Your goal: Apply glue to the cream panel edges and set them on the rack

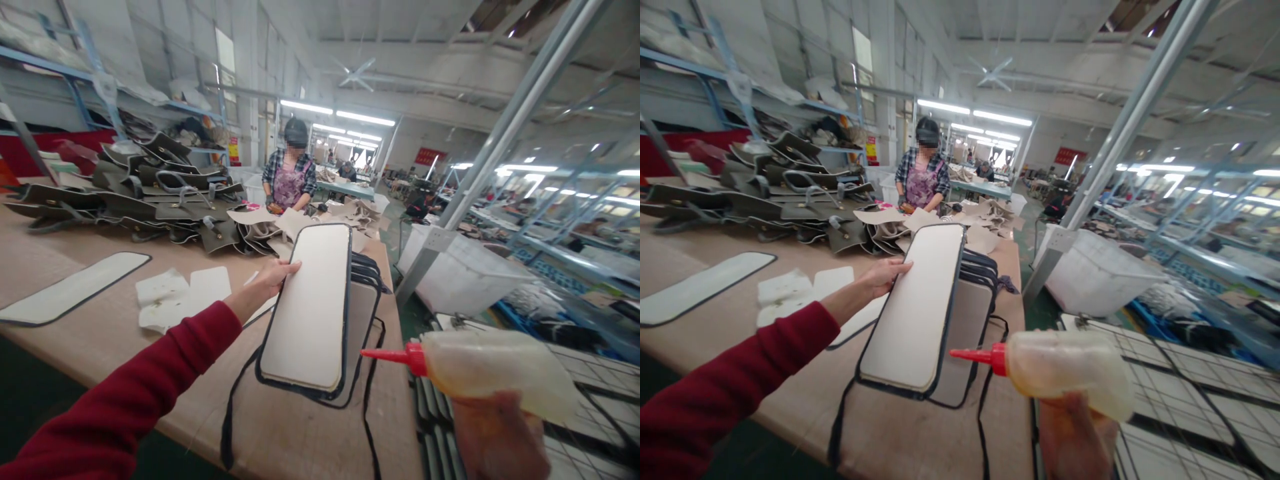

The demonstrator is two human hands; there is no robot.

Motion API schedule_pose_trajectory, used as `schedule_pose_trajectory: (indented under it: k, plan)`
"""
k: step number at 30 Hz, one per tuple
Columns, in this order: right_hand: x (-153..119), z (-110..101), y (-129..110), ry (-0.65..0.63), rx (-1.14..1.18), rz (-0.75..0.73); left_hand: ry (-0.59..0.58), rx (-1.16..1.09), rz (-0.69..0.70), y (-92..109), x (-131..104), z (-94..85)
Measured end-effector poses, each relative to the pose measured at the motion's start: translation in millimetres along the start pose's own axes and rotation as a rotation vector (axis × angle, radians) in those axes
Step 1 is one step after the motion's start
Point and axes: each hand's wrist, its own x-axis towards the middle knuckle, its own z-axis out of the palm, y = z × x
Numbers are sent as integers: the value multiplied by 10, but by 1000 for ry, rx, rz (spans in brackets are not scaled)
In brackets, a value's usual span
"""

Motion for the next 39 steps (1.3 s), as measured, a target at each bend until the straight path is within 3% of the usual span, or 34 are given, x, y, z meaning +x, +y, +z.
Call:
schedule_pose_trajectory:
  k: [6,12,18,21,25,28,34,36,39]
  plan:
    - [64,130,-24,-43,54,-38,-91,44,-7,33,-157,92]
    - [195,233,13,6,52,-140,-193,65,-23,106,-321,184]
    - [229,166,26,40,45,-54,-284,114,51,84,-374,147]
    - [243,158,-9,58,68,-84,-339,164,101,22,-397,141]
    - [237,204,3,17,53,-103,-389,239,133,-9,-535,252]
    - [245,189,99,59,-33,-104,-427,281,133,17,-644,344]
    - [405,-6,266,115,-167,-184,-660,226,50,23,-680,363]
    - [348,-47,285,145,-216,-203,-688,227,44,-2,-652,363]
    - [26,-45,334,117,-283,-155,-654,230,26,-47,-588,372]
